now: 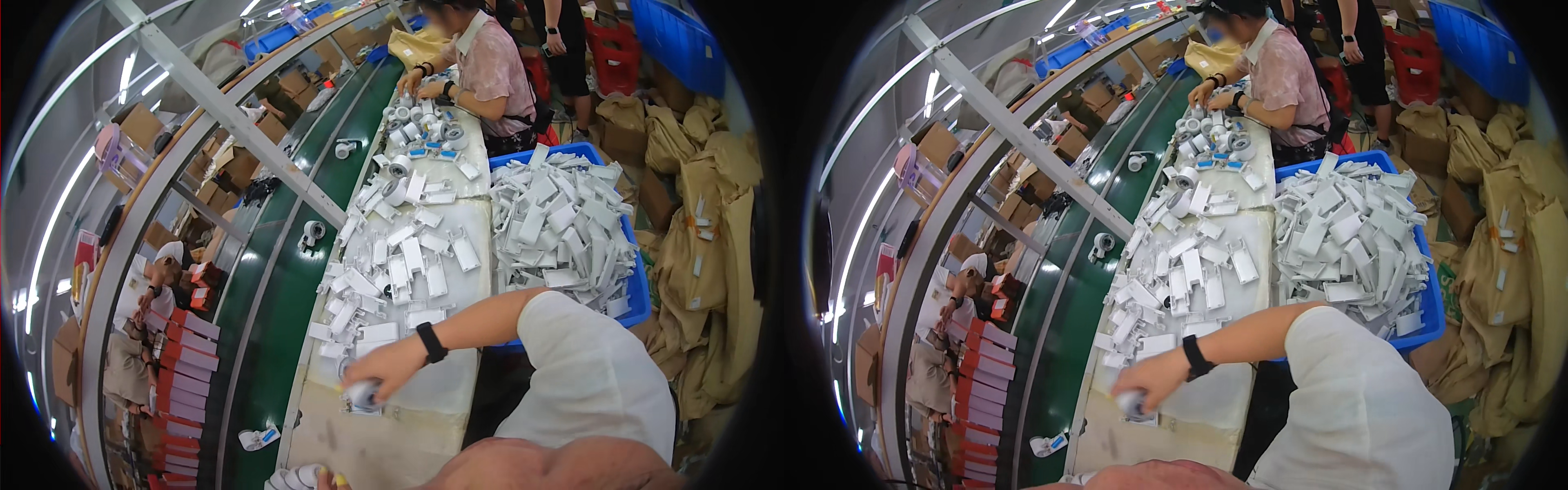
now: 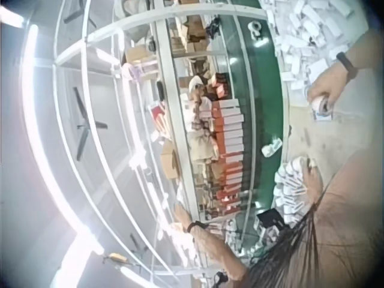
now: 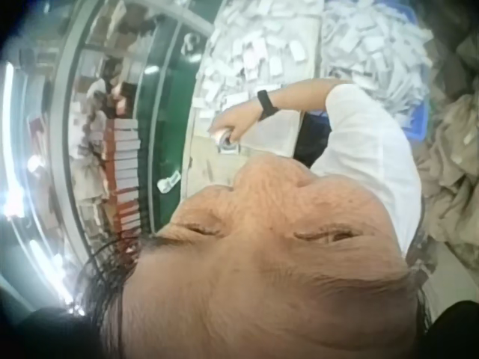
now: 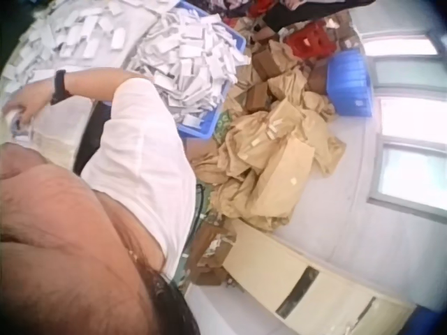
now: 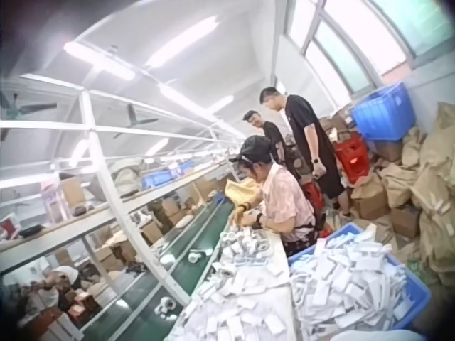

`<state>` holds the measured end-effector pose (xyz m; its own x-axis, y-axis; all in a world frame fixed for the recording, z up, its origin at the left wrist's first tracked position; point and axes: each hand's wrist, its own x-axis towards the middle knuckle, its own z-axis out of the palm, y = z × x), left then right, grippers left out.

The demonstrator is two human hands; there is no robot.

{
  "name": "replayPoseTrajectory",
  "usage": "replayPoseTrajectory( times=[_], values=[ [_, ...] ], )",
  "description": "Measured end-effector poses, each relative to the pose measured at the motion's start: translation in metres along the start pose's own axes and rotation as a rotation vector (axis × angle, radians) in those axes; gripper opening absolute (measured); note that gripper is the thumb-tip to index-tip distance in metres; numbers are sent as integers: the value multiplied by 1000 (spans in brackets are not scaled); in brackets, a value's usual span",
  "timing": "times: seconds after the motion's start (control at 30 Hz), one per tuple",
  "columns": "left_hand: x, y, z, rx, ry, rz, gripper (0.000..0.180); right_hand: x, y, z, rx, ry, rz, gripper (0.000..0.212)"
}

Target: Manually assembling components and applying adhesive labels to small handheld electronic fans on a factory production line.

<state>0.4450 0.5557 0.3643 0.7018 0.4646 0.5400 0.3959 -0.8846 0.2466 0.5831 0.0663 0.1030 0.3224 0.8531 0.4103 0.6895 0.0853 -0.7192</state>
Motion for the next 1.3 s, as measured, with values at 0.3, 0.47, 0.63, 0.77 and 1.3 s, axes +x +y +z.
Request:
replayPoseTrajectory(
  times=[0.3,0.47,0.63,0.77,1.3],
  values=[
    [-255,192,185,-1997,-505,-523,47,101,-32,17,820,462,21,64],
    [-249,191,199,-1528,-482,-272,39,109,-20,27,902,557,50,68],
    [-249,181,201,-1535,-480,-172,42,118,-17,31,1230,589,14,65],
    [-246,177,208,-1362,-435,-30,40,128,-12,40,1389,565,86,62],
    [-247,141,217,-1602,-403,-525,32,130,11,37,1289,563,167,66]
  ],
)
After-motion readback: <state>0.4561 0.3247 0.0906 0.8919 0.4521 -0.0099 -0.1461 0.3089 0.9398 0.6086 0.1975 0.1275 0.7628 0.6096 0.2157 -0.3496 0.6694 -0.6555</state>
